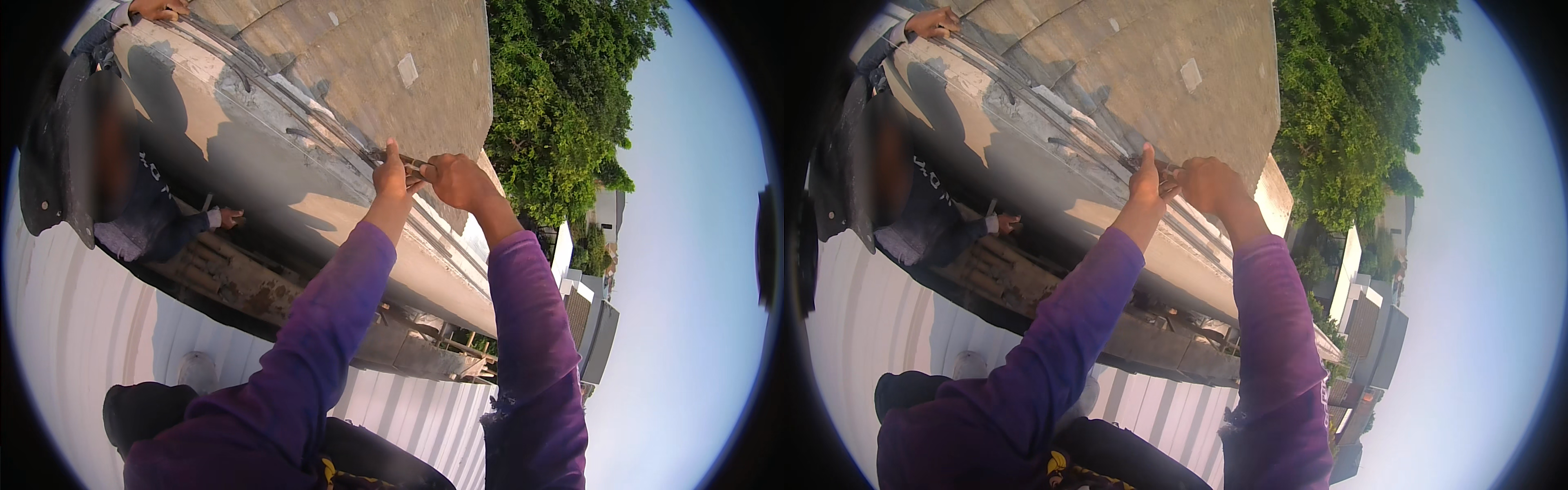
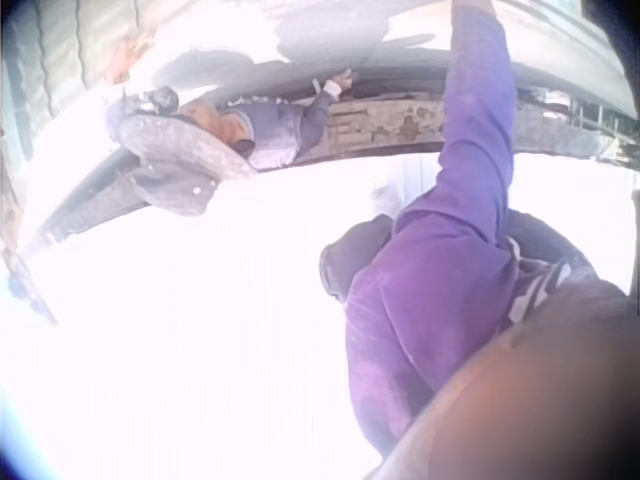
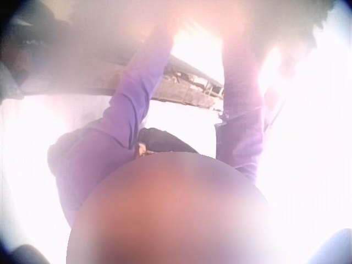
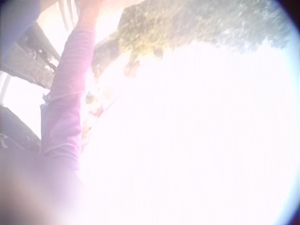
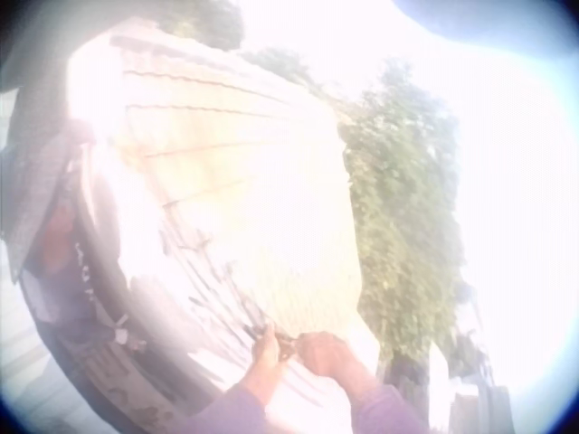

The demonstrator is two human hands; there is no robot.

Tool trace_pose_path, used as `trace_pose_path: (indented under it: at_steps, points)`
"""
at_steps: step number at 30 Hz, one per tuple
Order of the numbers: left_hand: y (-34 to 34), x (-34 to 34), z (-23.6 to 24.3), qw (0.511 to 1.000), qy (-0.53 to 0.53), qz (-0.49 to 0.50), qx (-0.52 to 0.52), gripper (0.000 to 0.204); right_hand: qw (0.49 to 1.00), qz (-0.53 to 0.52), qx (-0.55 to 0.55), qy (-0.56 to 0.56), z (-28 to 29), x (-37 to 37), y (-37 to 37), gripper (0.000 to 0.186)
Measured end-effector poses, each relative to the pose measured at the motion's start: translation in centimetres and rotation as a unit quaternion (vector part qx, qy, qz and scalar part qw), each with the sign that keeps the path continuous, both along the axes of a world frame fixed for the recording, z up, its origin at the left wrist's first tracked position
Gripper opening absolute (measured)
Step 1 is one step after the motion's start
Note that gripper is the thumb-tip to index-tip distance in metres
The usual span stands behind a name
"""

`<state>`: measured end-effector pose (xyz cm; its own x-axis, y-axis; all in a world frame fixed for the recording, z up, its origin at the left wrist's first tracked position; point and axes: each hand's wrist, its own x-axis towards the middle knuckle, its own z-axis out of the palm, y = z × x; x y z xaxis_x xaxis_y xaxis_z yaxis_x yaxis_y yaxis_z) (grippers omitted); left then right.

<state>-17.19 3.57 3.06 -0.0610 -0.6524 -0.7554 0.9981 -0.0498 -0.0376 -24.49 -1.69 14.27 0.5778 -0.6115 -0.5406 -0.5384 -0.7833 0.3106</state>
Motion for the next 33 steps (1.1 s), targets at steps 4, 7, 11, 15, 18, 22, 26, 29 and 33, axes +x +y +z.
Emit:
trace_pose_path:
  at_steps: [4,7,11,15,18,22,26,29,33]
  points:
    - [0.9,0.1,-2.3,0.982,-0.161,-0.093,-0.016,0.054,0.899,-0.416,0.133,-0.023,3.0,4.7,1.3,0.037]
    - [2.0,-0.7,-1.7,0.959,-0.255,-0.114,-0.057,0.058,0.983,-0.166,0.07,-0.046,3.2,1.6,3.0,0.035]
    - [4.9,-1.4,2.4,0.881,-0.44,-0.12,-0.124,0.068,0.963,-0.193,-0.076,-0.17,5.9,-0.6,10.6,0.031]
    - [8.2,-4.9,6.8,0.743,-0.609,-0.114,-0.252,0.061,0.925,-0.259,-0.208,-0.185,12.1,-5.1,17.3,0.018]
    - [11.6,-8.8,10.1,0.685,-0.646,-0.104,-0.322,0.043,0.879,-0.341,-0.152,-0.296,15.6,-10.6,21.8,0.009]
    - [17.7,-10.1,13.6,0.626,-0.66,-0.139,-0.392,0.03,0.794,-0.495,-0.015,-0.352,17.3,-14.6,28.5,0.011]
    - [21.1,-11.1,13.0,0.581,-0.69,-0.158,-0.402,0.025,0.618,-0.652,0.067,-0.434,16.2,-15.9,34.4,0.013]
    - [22.3,-10.4,12.0,0.517,-0.711,-0.186,-0.439,0.024,0.511,-0.687,0.095,-0.508,14.4,-16.5,38.4,0.016]
    - [24.7,-12.0,9.7,0.481,-0.699,-0.17,-0.501,0.026,0.564,-0.682,0.015,-0.465,11.8,-16.8,42.2,0.009]
